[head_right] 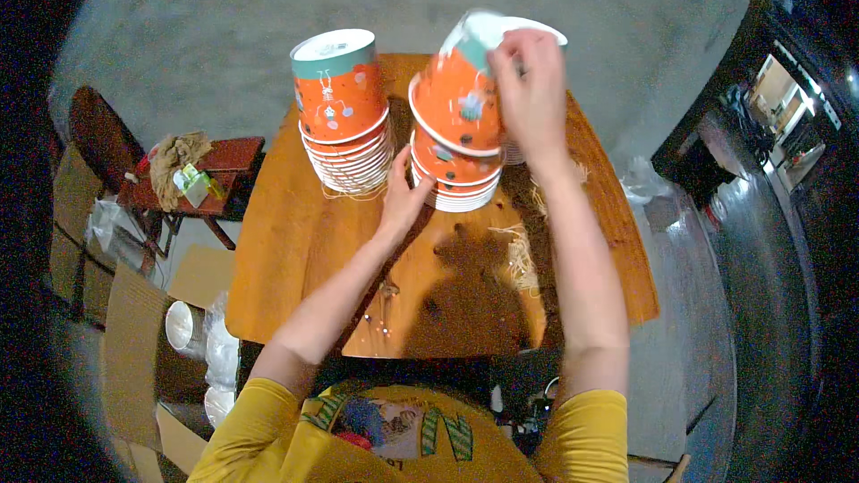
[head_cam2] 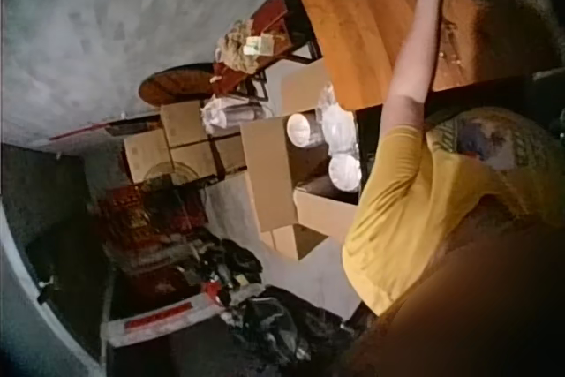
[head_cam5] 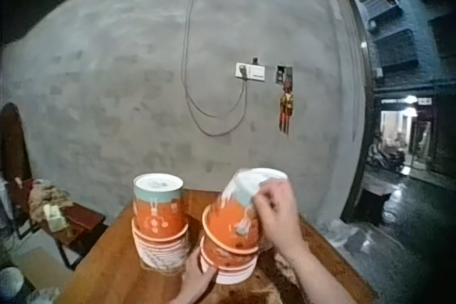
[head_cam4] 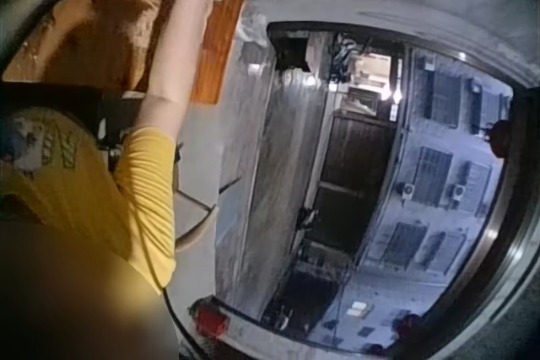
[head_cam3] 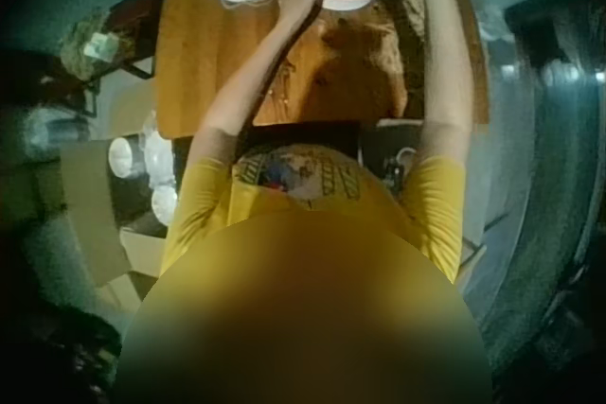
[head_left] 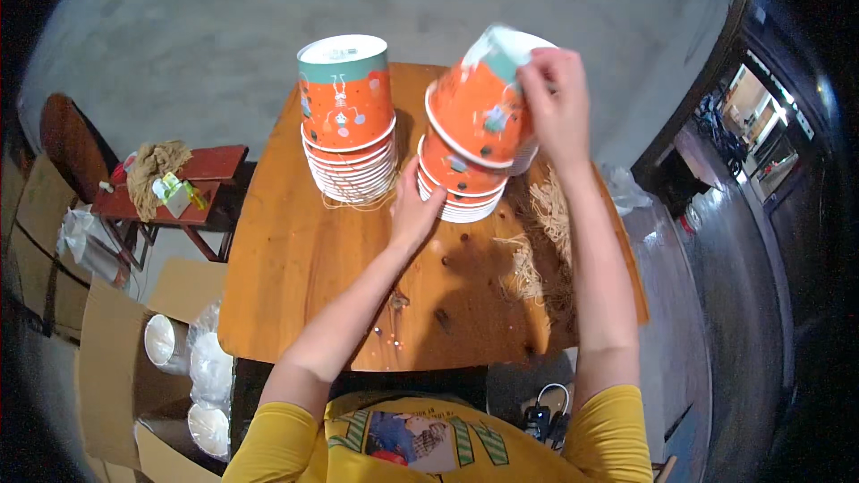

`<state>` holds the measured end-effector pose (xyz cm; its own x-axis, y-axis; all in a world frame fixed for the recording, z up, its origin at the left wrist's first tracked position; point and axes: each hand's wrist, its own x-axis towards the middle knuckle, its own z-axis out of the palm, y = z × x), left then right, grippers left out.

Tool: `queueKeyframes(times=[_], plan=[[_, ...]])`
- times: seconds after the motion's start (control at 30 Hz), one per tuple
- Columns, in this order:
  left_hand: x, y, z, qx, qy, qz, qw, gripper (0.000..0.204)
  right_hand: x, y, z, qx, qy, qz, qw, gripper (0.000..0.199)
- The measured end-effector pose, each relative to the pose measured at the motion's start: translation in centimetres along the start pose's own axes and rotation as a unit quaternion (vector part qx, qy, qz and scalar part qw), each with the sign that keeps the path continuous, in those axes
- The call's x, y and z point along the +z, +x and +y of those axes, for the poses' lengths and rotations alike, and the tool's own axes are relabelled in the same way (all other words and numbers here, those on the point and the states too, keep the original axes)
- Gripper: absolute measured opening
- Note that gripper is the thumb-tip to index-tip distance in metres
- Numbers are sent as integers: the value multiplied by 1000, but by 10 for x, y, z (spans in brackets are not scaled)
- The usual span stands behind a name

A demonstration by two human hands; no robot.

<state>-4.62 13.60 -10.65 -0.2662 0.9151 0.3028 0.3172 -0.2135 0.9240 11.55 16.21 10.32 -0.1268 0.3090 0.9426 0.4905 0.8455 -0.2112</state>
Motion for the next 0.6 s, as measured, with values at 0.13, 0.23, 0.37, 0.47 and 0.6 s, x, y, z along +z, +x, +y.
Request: queueKeyframes(times=[0.13,0.23,0.37,0.47,0.6], plan=[[-13,0,4,83,4,43,996,72,-61,13,-23,93,75,149,982,14],[-25,-32,59,234,58,70,968,68,-107,-28,-27,232,273,236,903,15],[-49,-73,117,427,56,-43,901,72,-107,-99,-78,396,349,250,812,6],[-66,-106,120,459,113,-114,874,25,-96,-147,-72,541,493,194,653,7],[-105,-121,124,425,223,-129,868,30,-94,-206,-34,364,73,-184,910,17]])
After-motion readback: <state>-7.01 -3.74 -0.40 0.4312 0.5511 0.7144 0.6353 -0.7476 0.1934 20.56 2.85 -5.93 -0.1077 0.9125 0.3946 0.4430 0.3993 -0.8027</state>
